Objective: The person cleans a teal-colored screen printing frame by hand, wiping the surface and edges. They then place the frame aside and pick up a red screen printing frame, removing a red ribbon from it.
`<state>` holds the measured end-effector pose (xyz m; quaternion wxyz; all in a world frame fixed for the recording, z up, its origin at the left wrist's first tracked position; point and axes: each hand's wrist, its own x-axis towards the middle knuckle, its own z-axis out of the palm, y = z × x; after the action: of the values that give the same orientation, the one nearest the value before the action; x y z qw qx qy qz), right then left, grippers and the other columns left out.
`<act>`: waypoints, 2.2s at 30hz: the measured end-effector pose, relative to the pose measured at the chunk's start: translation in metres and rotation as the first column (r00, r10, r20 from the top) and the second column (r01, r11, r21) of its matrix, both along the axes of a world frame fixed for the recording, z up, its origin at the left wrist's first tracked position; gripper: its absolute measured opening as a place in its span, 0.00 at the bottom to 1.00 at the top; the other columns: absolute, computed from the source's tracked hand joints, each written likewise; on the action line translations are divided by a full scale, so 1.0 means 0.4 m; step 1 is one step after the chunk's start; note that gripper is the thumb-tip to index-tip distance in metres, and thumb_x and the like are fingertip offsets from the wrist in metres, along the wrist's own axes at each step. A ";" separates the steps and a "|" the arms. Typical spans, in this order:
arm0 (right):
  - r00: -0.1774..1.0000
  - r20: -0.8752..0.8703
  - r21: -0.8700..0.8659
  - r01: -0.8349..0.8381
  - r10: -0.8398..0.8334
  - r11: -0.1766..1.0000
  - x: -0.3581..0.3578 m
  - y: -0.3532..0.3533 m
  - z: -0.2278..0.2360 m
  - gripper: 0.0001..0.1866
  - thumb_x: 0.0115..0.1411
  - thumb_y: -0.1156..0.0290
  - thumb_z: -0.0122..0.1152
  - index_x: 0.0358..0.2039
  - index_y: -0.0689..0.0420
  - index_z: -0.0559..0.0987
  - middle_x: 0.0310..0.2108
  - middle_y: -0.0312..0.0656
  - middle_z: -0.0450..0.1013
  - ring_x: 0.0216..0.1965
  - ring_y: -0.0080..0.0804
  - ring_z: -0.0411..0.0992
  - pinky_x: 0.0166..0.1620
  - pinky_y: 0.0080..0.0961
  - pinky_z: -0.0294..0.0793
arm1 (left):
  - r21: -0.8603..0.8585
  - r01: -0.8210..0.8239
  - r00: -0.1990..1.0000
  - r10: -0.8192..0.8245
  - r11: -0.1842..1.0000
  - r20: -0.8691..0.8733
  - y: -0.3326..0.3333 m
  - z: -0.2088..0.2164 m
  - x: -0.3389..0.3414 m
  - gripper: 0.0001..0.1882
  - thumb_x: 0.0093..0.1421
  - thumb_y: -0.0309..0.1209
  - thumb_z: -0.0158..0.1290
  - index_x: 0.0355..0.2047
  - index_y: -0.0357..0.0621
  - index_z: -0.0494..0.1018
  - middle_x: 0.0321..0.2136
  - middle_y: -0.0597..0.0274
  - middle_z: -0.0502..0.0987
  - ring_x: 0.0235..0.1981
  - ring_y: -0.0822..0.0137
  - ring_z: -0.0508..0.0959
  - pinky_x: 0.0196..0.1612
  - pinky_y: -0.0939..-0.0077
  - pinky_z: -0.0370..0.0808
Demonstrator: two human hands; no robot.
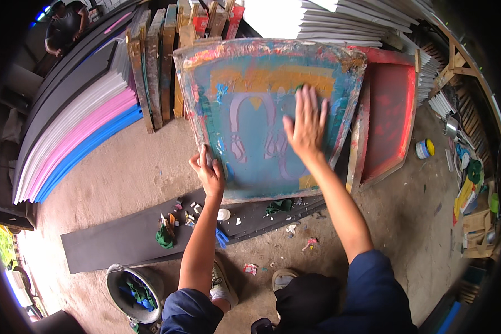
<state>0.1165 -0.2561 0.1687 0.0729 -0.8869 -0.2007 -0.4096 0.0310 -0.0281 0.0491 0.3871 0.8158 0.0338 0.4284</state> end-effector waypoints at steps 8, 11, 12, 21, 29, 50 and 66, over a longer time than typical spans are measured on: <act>0.972 -0.228 -0.161 -0.092 0.054 0.983 -0.081 -0.201 -0.163 0.33 0.58 0.51 0.45 0.60 0.50 0.53 0.62 0.36 0.47 0.62 0.30 0.45 0.62 0.41 0.41 | 0.302 0.004 0.996 0.024 0.953 -0.089 0.027 0.088 0.000 0.34 0.53 0.30 0.49 0.59 0.43 0.48 0.53 0.37 0.50 0.53 0.43 0.56 0.55 0.54 0.54; 0.988 -0.063 0.027 0.146 -0.144 0.989 0.001 -0.163 0.030 0.34 0.58 0.54 0.45 0.59 0.59 0.51 0.62 0.44 0.46 0.63 0.37 0.44 0.62 0.44 0.41 | 0.484 -0.034 0.987 0.106 0.874 -0.121 -0.022 0.238 0.026 0.42 0.51 0.29 0.51 0.61 0.39 0.38 0.60 0.37 0.37 0.60 0.41 0.44 0.60 0.53 0.43; 0.986 -0.049 0.102 0.164 -0.159 0.981 0.014 -0.132 0.062 0.34 0.58 0.55 0.44 0.59 0.62 0.51 0.62 0.47 0.45 0.63 0.38 0.44 0.61 0.44 0.41 | 0.517 -0.041 0.990 0.103 0.855 -0.091 -0.029 0.264 0.039 0.42 0.52 0.31 0.50 0.60 0.36 0.38 0.60 0.37 0.36 0.61 0.41 0.42 0.60 0.52 0.42; 0.958 -0.253 0.123 0.172 -0.136 0.977 -0.180 -0.145 -0.286 0.34 0.56 0.55 0.50 0.58 0.60 0.55 0.56 0.44 0.56 0.58 0.38 0.53 0.60 0.49 0.44 | 0.592 -0.151 0.977 0.212 0.792 -0.035 -0.044 0.244 0.072 0.39 0.56 0.41 0.43 0.59 0.31 0.38 0.59 0.34 0.37 0.60 0.40 0.43 0.60 0.51 0.44; 0.999 -0.044 0.481 -0.006 0.031 0.876 -0.135 -0.169 -0.117 0.21 0.46 0.78 0.59 0.43 0.57 0.69 0.37 0.42 0.65 0.41 0.39 0.62 0.47 0.38 0.59 | 0.597 -0.156 0.970 0.237 0.787 -0.058 -0.041 0.232 0.076 0.39 0.58 0.42 0.41 0.60 0.32 0.37 0.60 0.37 0.37 0.60 0.42 0.44 0.59 0.51 0.44; 0.934 -0.212 0.405 -0.184 0.288 0.896 -0.214 -0.245 -0.318 0.12 0.44 0.85 0.54 0.32 0.61 0.75 0.31 0.43 0.70 0.35 0.38 0.69 0.38 0.30 0.73 | 0.610 -0.064 0.987 0.140 0.790 -0.077 -0.042 0.237 0.065 0.39 0.58 0.43 0.41 0.60 0.32 0.37 0.60 0.35 0.35 0.60 0.39 0.42 0.59 0.49 0.44; 0.743 -0.340 0.176 -0.552 0.576 0.815 -0.182 -0.235 -0.281 0.08 0.41 0.82 0.58 0.23 0.56 0.74 0.30 0.35 0.69 0.36 0.32 0.68 0.40 0.30 0.69 | 0.692 0.226 0.940 0.033 0.685 -0.340 0.066 0.123 -0.046 0.44 0.48 0.39 0.56 0.59 0.38 0.45 0.57 0.31 0.44 0.60 0.43 0.47 0.60 0.50 0.46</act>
<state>0.0436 -0.3500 0.0563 0.2587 -0.8435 -0.4281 -0.1956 0.0127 -0.0016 0.0984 0.0461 0.9613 -0.1178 0.2449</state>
